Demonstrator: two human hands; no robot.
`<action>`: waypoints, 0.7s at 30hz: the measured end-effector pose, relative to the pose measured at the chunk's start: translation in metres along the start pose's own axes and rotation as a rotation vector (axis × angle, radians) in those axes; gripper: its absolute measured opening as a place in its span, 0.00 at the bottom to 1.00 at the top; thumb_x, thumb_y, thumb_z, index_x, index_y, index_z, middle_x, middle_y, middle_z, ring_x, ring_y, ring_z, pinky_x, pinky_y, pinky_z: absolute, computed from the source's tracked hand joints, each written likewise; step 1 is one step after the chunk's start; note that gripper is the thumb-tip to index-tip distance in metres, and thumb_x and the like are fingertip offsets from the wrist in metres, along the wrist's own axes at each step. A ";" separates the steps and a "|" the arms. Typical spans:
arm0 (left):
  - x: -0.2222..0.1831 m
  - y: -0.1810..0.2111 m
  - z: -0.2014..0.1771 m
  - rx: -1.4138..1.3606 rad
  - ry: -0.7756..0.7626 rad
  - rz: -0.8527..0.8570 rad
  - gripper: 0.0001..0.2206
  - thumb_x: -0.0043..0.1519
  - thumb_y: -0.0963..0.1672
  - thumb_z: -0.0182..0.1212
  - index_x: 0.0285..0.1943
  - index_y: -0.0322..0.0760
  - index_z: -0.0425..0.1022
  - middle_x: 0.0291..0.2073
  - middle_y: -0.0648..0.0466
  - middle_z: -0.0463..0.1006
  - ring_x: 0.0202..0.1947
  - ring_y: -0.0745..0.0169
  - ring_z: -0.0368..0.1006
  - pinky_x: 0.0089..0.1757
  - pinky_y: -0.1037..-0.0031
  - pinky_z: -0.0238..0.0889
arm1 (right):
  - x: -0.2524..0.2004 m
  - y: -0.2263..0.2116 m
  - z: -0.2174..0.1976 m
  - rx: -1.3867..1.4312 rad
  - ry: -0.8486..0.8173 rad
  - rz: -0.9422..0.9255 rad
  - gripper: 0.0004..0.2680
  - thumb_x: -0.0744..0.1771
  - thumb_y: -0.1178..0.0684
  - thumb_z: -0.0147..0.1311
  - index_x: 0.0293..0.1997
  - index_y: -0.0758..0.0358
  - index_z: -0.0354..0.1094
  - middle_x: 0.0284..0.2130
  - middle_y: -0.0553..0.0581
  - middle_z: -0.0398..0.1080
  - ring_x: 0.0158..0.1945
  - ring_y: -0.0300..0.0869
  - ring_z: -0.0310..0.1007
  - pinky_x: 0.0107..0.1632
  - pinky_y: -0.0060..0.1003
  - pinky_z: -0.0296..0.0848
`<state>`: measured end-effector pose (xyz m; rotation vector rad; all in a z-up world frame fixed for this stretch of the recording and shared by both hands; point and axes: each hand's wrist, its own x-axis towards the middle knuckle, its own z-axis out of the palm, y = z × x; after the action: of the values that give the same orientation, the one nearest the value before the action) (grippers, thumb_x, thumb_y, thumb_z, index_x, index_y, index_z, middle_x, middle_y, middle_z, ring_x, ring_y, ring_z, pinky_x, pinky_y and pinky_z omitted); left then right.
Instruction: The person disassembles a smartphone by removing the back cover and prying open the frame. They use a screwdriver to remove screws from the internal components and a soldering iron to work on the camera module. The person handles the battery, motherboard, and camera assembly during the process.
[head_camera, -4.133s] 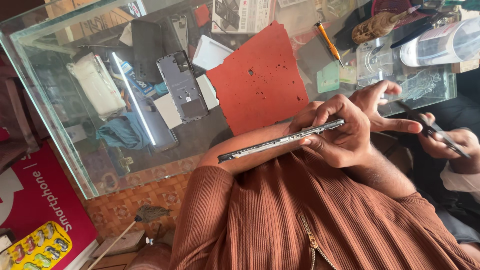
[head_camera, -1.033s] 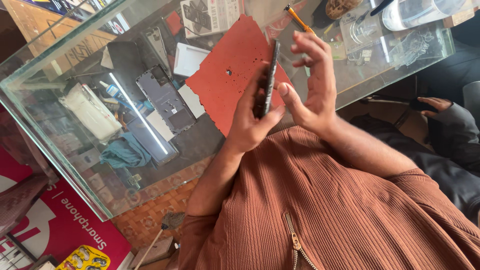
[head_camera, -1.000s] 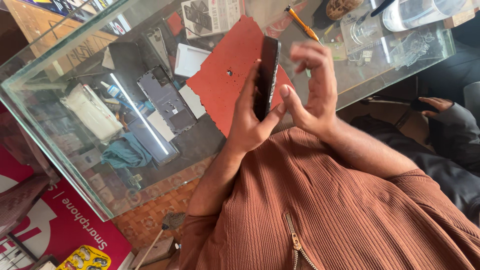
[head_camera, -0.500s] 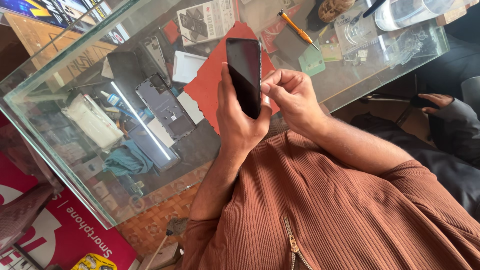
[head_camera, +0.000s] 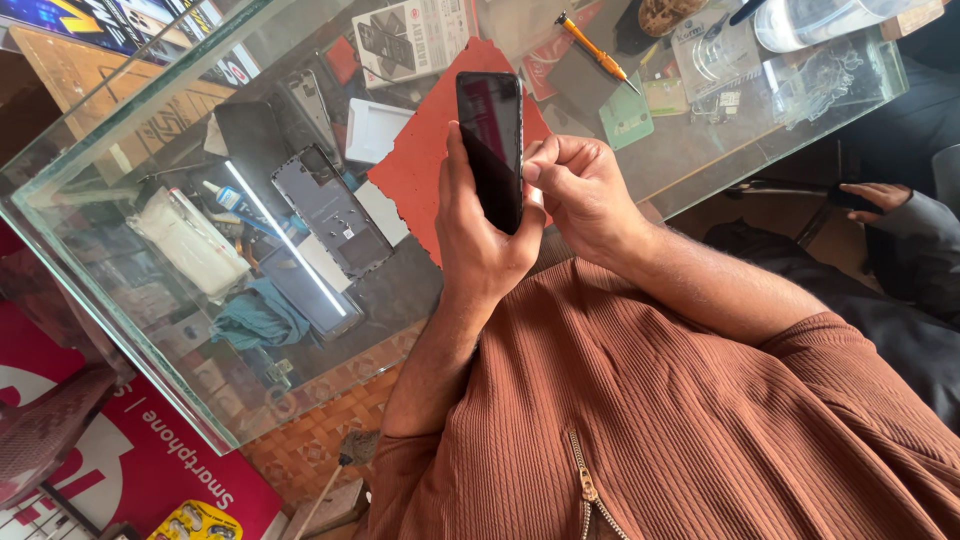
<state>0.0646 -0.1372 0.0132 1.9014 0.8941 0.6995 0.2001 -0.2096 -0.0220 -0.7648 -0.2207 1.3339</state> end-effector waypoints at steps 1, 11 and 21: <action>0.000 0.000 0.000 -0.015 -0.008 -0.004 0.40 0.61 0.42 0.66 0.79 0.21 0.45 0.60 0.35 0.69 0.59 0.40 0.75 0.54 0.59 0.73 | 0.000 0.000 0.000 0.006 -0.013 -0.007 0.05 0.70 0.58 0.60 0.38 0.67 0.70 0.37 0.56 0.73 0.39 0.37 0.75 0.43 0.32 0.76; 0.005 0.007 -0.012 0.112 -0.009 -0.031 0.42 0.60 0.43 0.69 0.79 0.23 0.45 0.56 0.38 0.70 0.54 0.41 0.76 0.48 0.59 0.74 | 0.011 0.001 -0.005 0.014 -0.052 0.026 0.04 0.69 0.60 0.61 0.39 0.69 0.72 0.37 0.56 0.74 0.38 0.37 0.75 0.44 0.33 0.77; 0.006 0.002 -0.026 0.046 -0.037 -0.032 0.42 0.59 0.42 0.70 0.80 0.27 0.46 0.56 0.42 0.71 0.55 0.46 0.77 0.50 0.62 0.75 | 0.019 -0.007 0.003 -0.050 -0.134 0.032 0.03 0.69 0.62 0.60 0.36 0.69 0.73 0.38 0.57 0.76 0.40 0.38 0.76 0.47 0.34 0.76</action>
<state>0.0489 -0.1201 0.0270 1.9303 0.9218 0.6277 0.2087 -0.1906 -0.0206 -0.7244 -0.3505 1.4153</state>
